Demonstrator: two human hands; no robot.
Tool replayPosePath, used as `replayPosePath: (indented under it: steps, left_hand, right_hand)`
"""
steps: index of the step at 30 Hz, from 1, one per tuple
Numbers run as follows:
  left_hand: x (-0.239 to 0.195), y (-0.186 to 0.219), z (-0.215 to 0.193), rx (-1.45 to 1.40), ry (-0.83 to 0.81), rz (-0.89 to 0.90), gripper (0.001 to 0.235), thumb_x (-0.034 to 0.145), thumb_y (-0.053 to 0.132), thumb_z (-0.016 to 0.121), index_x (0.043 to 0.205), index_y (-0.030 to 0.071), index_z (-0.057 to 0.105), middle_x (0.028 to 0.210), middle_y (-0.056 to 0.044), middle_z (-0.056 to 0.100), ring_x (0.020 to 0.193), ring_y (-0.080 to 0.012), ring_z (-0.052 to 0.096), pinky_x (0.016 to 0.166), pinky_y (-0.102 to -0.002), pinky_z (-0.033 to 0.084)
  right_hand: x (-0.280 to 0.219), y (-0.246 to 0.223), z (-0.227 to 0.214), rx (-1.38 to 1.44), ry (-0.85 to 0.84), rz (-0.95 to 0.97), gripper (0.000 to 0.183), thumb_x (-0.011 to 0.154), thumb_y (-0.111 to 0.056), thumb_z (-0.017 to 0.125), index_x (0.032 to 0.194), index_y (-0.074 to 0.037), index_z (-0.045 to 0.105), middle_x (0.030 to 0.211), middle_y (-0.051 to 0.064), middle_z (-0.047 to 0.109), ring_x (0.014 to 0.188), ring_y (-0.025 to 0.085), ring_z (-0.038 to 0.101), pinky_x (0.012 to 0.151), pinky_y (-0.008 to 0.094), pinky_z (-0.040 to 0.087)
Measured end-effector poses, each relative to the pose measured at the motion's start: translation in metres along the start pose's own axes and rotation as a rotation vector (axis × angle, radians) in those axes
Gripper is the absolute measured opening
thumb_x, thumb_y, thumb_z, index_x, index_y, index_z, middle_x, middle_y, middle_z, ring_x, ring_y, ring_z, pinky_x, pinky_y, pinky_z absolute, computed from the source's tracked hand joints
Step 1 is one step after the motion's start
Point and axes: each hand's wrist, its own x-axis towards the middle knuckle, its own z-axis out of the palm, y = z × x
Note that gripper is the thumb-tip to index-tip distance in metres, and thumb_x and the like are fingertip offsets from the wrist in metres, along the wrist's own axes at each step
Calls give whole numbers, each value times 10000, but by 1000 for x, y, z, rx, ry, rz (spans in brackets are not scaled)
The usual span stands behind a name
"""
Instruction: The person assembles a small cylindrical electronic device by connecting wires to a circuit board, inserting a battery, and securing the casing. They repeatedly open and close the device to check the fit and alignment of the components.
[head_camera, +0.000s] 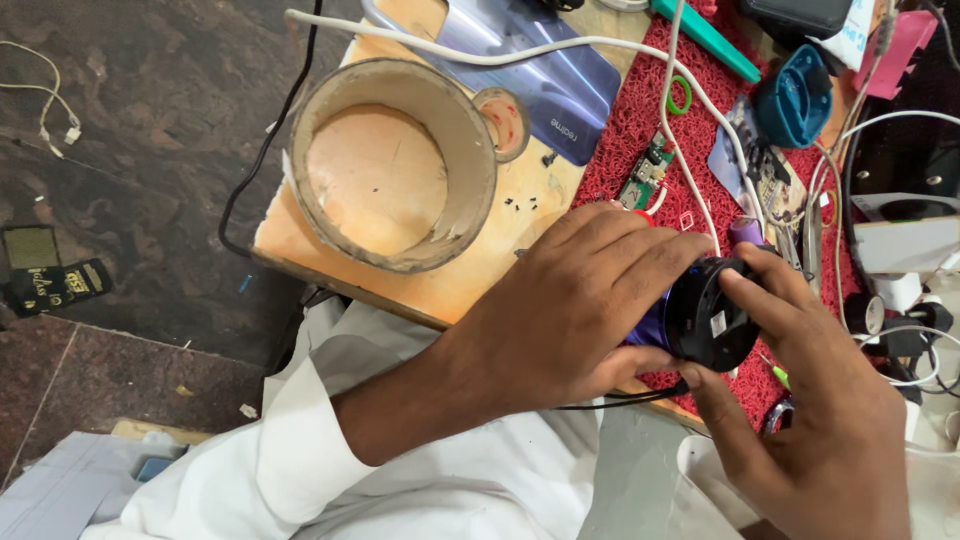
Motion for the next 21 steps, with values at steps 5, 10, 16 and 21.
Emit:
replayPosePath:
  steps: [5,10,16,21]
  left_hand:
    - [1,2,-1,28,-26,-4,825,768,331,887,1407,-26,508,1329,-156,607,1274,-328,565,1168,-476,426]
    - [3,7,-5,51,-40,-3,801,790,314,873,1419,-19,505,1344,-151,599,1295,-335,561,1181,-484,423]
    - [3,11,-8,80,-67,-24,764,848,345,817,1464,34,491,1371,-135,599,1308,-339,560,1182,-497,413]
    - [7,17,-7,201,-98,4,675,969,473,721,1530,161,511,1344,-101,589,1310,-315,556,1146,-494,395]
  right_hand:
    - [-1,1,4,162,32,44,592,762,-15,749,1323,58,572,1455,259,565,1344,307,596,1068,395,500]
    - [-6,4,11,367,88,46,648,793,70,699,1390,29,451,1507,291,494,1419,324,528,1158,421,466]
    - [-17,10,26,690,214,45,815,823,139,677,1471,-85,237,1549,333,454,1421,302,529,1213,429,442]
    - [-22,17,34,1031,334,53,858,870,130,658,1554,-135,212,1590,345,461,1474,338,501,1284,464,401]
